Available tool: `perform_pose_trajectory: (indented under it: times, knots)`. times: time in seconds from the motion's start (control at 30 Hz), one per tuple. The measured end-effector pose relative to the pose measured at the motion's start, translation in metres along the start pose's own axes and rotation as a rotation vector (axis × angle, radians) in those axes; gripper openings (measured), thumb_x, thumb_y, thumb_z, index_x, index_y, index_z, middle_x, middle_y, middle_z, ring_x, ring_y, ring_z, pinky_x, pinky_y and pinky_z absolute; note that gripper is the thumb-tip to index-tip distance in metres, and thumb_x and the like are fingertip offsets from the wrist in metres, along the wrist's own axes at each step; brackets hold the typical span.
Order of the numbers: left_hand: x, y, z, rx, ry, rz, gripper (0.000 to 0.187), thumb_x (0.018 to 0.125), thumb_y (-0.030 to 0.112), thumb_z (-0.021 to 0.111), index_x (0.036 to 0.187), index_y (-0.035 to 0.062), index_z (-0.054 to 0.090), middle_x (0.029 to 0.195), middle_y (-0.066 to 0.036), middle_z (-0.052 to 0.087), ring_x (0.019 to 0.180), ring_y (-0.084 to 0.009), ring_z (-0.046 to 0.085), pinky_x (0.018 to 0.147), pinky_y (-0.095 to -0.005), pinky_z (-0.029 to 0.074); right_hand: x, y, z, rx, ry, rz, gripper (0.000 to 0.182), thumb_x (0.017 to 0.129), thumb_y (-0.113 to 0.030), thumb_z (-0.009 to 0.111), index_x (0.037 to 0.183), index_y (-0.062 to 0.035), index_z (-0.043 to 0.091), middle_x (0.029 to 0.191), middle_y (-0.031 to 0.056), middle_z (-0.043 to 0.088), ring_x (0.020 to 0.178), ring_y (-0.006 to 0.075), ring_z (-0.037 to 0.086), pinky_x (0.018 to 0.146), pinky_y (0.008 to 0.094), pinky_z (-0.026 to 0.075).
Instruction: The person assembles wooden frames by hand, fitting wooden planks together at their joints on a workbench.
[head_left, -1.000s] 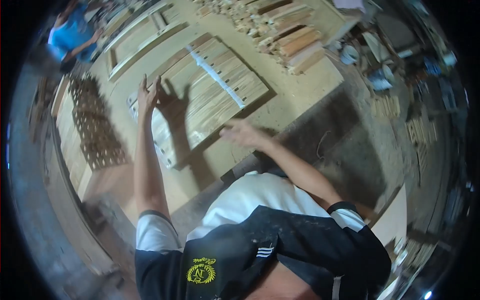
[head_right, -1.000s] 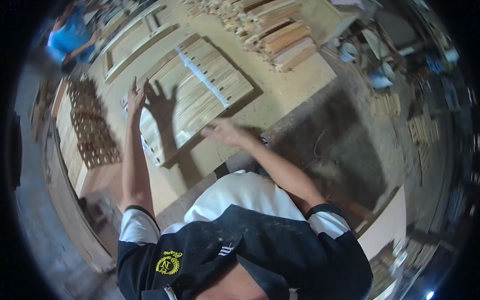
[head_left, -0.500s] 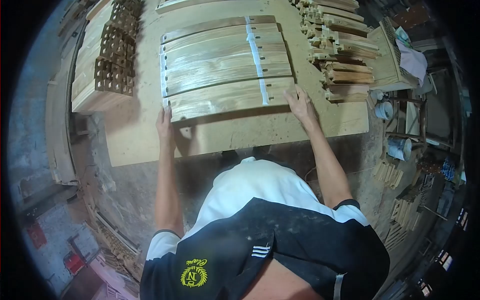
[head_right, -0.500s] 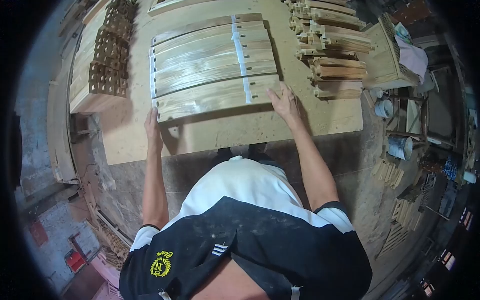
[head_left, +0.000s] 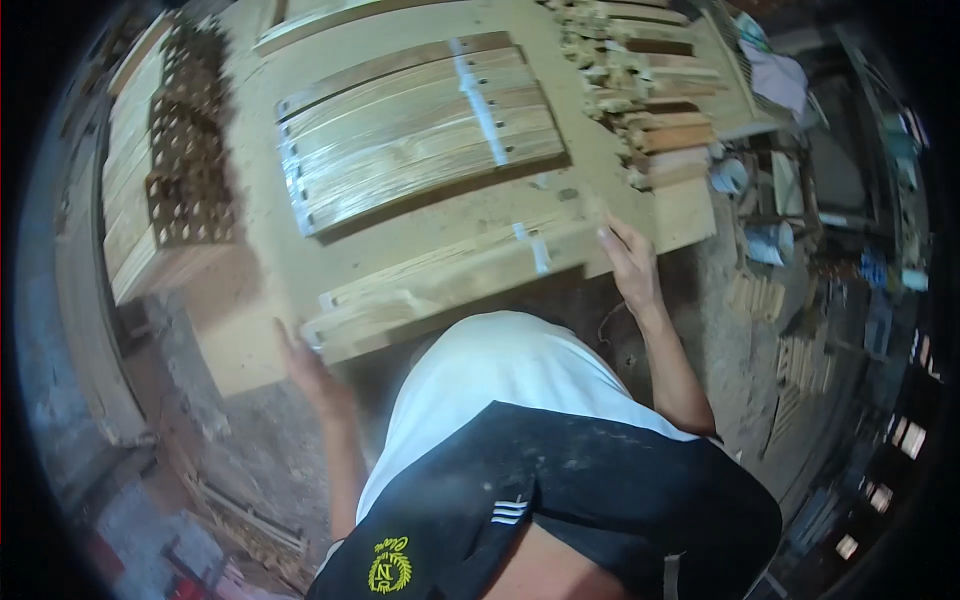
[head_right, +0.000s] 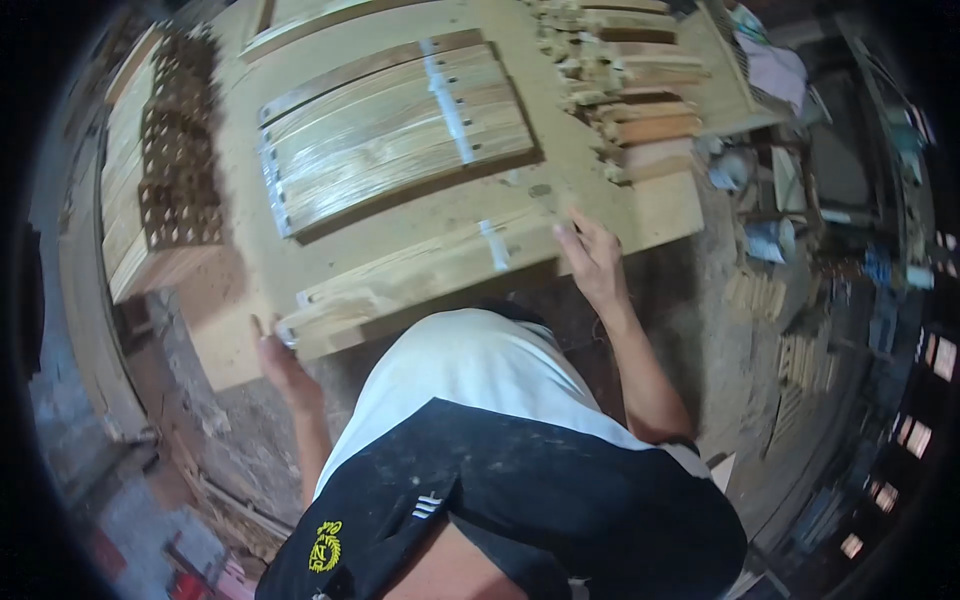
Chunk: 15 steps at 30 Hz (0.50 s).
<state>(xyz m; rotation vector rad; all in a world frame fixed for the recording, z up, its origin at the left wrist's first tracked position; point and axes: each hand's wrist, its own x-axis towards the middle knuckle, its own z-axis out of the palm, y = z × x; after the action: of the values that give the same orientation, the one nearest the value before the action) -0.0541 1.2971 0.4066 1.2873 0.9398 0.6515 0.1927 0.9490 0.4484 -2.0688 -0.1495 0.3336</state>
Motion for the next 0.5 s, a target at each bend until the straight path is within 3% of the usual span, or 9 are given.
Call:
perform_pose_trajectory:
  times: [0.03,0.07,0.1,0.17,0.27,0.3,0.37,0.47,0.5]
  knots:
    - [0.016,0.014,0.006,0.033,-0.049,0.049,0.074,0.100,0.043,0.049,0.153,-0.0022,0.026,0.145,-0.021,0.044,0.130,-0.0261,0.046,0.110,-0.0379,0.033,0.016,-0.005,0.002,-0.011,0.050,-0.166,0.062,0.092,-0.034,0.065,0.128,0.0150,0.054,0.124,0.0306,0.061,0.119,0.0350,0.060,0.102,0.0360,0.044]
    - [0.033,0.020,0.010,0.066,-0.096,0.104,0.074,0.100,0.046,0.048,0.153,-0.0013,0.027,0.142,-0.020,0.048,0.126,-0.0236,0.050,0.107,-0.0371,0.036,0.034,-0.001,0.005,-0.100,0.044,-0.170,0.064,0.092,-0.037,0.064,0.129,0.0141,0.053,0.133,0.0320,0.055,0.127,0.0368,0.054,0.107,0.0374,0.040]
    - [0.055,0.007,0.005,0.091,-0.155,0.038,0.071,0.100,0.040,0.049,0.153,-0.0022,0.027,0.140,-0.020,0.050,0.125,-0.0249,0.051,0.108,-0.0363,0.036,0.050,-0.002,0.011,-0.137,0.036,-0.159,0.068,0.091,-0.041,0.065,0.129,0.0141,0.053,0.132,0.0321,0.055,0.127,0.0382,0.053,0.108,0.0380,0.040]
    - [0.094,-0.016,0.003,0.177,-0.249,-0.071,0.067,0.100,0.032,0.051,0.152,-0.0039,0.027,0.138,-0.020,0.053,0.124,-0.0272,0.051,0.108,-0.0354,0.036,0.081,0.021,0.024,-0.145,-0.069,0.033,0.069,0.090,-0.044,0.065,0.128,0.0138,0.055,0.132,0.0318,0.055,0.126,0.0377,0.054,0.107,0.0389,0.040]
    - [0.099,-0.016,0.019,0.403,-0.319,-0.153,0.069,0.097,0.029,0.057,0.150,-0.0064,0.029,0.138,-0.021,0.053,0.125,-0.0298,0.051,0.109,-0.0365,0.035,0.084,0.039,0.026,-0.301,-0.069,-0.017,0.070,0.089,-0.046,0.066,0.125,0.0142,0.057,0.126,0.0292,0.061,0.117,0.0366,0.061,0.100,0.0396,0.046]
    - [0.095,-0.016,0.024,0.483,-0.321,-0.134,0.072,0.095,0.029,0.060,0.149,-0.0071,0.030,0.138,-0.022,0.053,0.126,-0.0308,0.051,0.109,-0.0375,0.035,0.085,0.042,0.019,-0.207,-0.043,-0.005,0.067,0.089,-0.046,0.067,0.121,0.0123,0.060,0.122,0.0277,0.063,0.113,0.0360,0.063,0.097,0.0397,0.048]
    - [0.084,-0.019,0.030,0.622,-0.272,0.040,0.083,0.087,0.033,0.071,0.147,-0.0085,0.032,0.140,-0.025,0.051,0.129,-0.0337,0.048,0.111,-0.0403,0.034,0.086,0.048,0.003,-0.019,-0.004,0.013,0.063,0.088,-0.048,0.068,0.115,0.0087,0.065,0.113,0.0249,0.068,0.105,0.0347,0.067,0.090,0.0401,0.052]
    - [0.052,0.010,0.068,0.934,-0.410,0.506,0.099,0.070,0.038,0.083,0.145,-0.0075,0.037,0.144,-0.030,0.045,0.138,-0.0386,0.039,0.116,-0.0459,0.027,0.126,0.114,-0.031,0.154,0.394,0.055,0.060,0.085,-0.050,0.071,0.114,0.0022,0.066,0.099,0.0231,0.072,0.095,0.0324,0.070,0.081,0.0394,0.054]
    - [0.040,0.020,0.086,0.988,-0.541,0.577,0.105,0.065,0.040,0.085,0.145,-0.0057,0.037,0.145,-0.029,0.042,0.140,-0.0396,0.036,0.117,-0.0494,0.023,0.132,0.107,-0.045,0.092,0.507,0.071,0.064,0.083,-0.052,0.071,0.117,0.0009,0.063,0.099,0.0239,0.071,0.096,0.0328,0.070,0.082,0.0400,0.054]
